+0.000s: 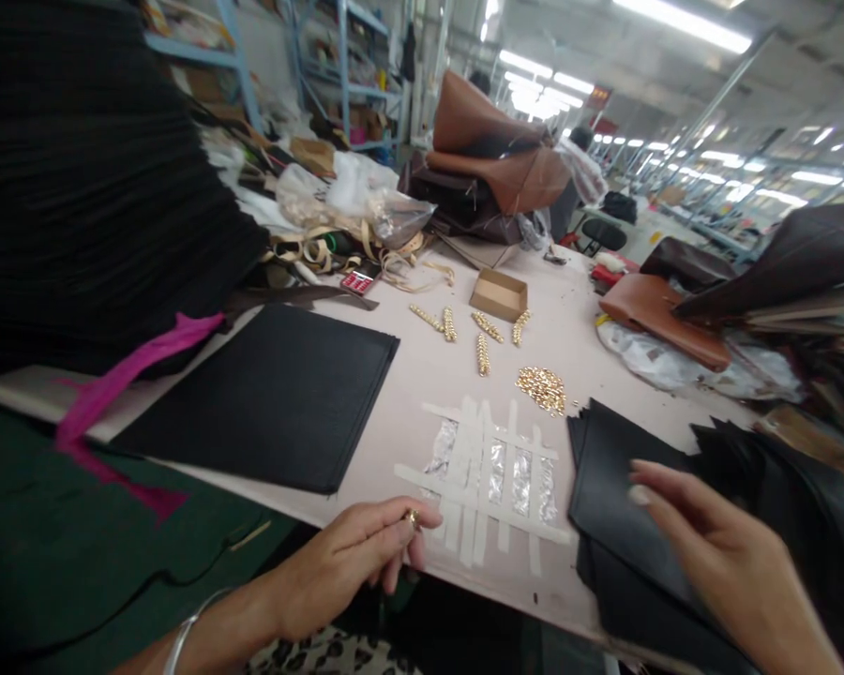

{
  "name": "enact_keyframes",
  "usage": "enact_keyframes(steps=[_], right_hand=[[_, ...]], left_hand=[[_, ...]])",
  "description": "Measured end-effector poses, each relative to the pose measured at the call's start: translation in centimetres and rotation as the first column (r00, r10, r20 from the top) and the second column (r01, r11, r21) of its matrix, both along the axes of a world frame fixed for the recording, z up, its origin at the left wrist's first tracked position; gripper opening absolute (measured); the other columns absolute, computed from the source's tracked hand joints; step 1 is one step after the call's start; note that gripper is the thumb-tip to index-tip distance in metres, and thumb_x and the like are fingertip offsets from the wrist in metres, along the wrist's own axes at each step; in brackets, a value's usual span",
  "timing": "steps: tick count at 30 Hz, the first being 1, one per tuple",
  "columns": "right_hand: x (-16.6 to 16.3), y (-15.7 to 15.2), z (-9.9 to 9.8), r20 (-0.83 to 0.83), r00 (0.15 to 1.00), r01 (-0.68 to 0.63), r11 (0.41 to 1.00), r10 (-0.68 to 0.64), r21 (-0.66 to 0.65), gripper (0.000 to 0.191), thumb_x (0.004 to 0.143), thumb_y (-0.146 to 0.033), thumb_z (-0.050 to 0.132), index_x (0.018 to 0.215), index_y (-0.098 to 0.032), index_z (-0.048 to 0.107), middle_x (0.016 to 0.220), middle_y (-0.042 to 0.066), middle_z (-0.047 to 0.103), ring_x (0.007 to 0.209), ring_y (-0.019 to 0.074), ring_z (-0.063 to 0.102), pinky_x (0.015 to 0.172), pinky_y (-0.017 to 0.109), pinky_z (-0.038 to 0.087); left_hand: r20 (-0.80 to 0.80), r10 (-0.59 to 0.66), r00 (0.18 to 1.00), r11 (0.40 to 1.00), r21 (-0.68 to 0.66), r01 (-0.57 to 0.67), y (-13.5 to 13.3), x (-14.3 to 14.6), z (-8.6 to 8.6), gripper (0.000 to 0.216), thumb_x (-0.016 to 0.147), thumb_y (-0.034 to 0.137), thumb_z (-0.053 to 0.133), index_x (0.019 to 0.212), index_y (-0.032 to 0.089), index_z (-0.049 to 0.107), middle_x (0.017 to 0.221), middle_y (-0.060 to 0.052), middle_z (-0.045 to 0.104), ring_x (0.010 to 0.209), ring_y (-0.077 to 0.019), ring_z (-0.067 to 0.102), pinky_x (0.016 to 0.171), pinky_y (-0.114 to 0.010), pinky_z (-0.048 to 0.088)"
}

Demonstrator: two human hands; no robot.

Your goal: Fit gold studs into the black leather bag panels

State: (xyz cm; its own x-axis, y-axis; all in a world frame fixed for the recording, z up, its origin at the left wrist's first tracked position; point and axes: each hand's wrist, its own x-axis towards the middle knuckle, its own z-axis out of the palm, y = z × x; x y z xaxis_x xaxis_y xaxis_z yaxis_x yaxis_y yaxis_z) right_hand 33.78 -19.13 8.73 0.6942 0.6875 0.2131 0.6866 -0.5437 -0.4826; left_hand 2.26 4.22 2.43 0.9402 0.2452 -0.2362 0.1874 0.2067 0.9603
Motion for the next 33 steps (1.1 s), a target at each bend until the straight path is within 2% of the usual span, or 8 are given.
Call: enact_keyframes(steps=[2,6,9,14,19,24,26,33], right_hand=[[-6.2,4.2,-0.9,-0.038,0.946,-0.319,0.945,0.323,0.076,0.025,0.086,-0.034,0.065,0.108,-0.028,0.074,0.108,0.007,0.076,0.096,0.0244,0.072,0.086,0.034,0.058],[-14.5,11.2,-1.4,-0.069,0.541,-0.820,0.544,0.838,0.178,0.045,0.093,-0.007,0.051,0.132,-0.029,0.058,0.122,0.006,0.069,0.113,0.0181,0.064,0.096,0.033,0.054],[-16.2,14.1,-1.4,-0.081,0.367,-0.899,0.376,0.927,0.223,0.042,0.093,-0.002,0.049,0.128,-0.024,0.059,0.111,0.008,0.070,0.103,0.0160,0.064,0.088,0.030,0.055],[-17.1,16.9,-1.7,-0.151,0.239,-0.938,0.268,0.959,0.219,0.023,0.094,-0.008,0.056,0.111,-0.020,0.063,0.096,0.007,0.069,0.090,0.0148,0.064,0.076,0.025,0.053],[-19.4,19.7,-1.6,-0.353,0.223,-0.931,0.307,0.909,0.200,0.010,0.097,-0.017,0.053,0.093,-0.022,0.061,0.085,0.002,0.067,0.082,0.0117,0.064,0.074,0.021,0.050],[-20.0,25.1,-3.8,-0.398,0.554,-0.754,0.643,0.732,0.132,0.016,0.096,-0.034,0.054,0.096,-0.023,0.067,0.081,0.001,0.069,0.072,0.0133,0.063,0.068,0.024,0.049],[-20.2,28.0,-5.2,-0.400,0.625,-0.675,0.721,0.671,0.155,0.021,0.092,-0.038,0.059,0.101,-0.022,0.069,0.081,0.002,0.070,0.073,0.0152,0.064,0.070,0.027,0.050],[-21.2,33.2,-8.0,-0.484,0.660,-0.606,0.788,0.574,0.109,0.031,0.087,-0.042,0.059,0.102,-0.018,0.071,0.082,0.004,0.071,0.071,0.0176,0.063,0.070,0.032,0.050]], left_hand=[[0.019,-0.050,0.999,0.991,-0.125,0.052,0.2,-0.1,-0.1,0.038,0.097,0.042,0.045,0.116,0.015,0.062,0.082,-0.002,0.064,0.056,-0.0076,0.049,0.054,-0.021,0.034],[0.067,-0.095,0.993,0.973,-0.205,0.107,1.0,-0.8,-0.1,0.041,0.094,0.049,0.047,0.102,0.013,0.065,0.075,-0.002,0.062,0.052,-0.0073,0.047,0.051,-0.020,0.033],[0.040,-0.097,0.995,0.978,-0.180,0.102,1.6,-2.0,-0.1,0.042,0.094,0.052,0.048,0.086,0.013,0.064,0.072,-0.002,0.062,0.052,-0.0073,0.047,0.052,-0.020,0.033],[0.050,-0.132,0.990,0.947,-0.288,0.140,2.8,-4.6,-0.7,0.038,0.086,0.053,0.054,0.075,0.017,0.058,0.072,-0.002,0.063,0.050,-0.0078,0.047,0.050,-0.020,0.033],[0.055,-0.002,0.999,0.910,-0.413,0.024,3.6,-7.4,-1.5,0.038,0.080,0.050,0.058,0.087,0.015,0.068,0.071,-0.003,0.064,0.047,-0.0080,0.048,0.048,-0.020,0.034],[-0.017,0.360,0.933,0.805,-0.501,-0.320,3.4,-10.2,-2.3,0.039,0.074,0.048,0.062,0.086,0.012,0.071,0.069,-0.005,0.066,0.049,-0.0092,0.052,0.051,-0.021,0.038],[-0.087,0.504,0.859,0.753,-0.442,-0.487,3.1,-11.2,-2.8,0.038,0.072,0.049,0.065,0.082,0.012,0.070,0.061,-0.002,0.061,0.048,-0.0086,0.048,0.051,-0.020,0.035],[-0.226,0.735,0.640,0.615,-0.175,-0.769,3.6,-13.1,-4.6,0.042,0.086,0.055,0.057,0.087,0.014,0.067,0.056,0.004,0.052,0.051,-0.0086,0.041,0.052,-0.022,0.029]])
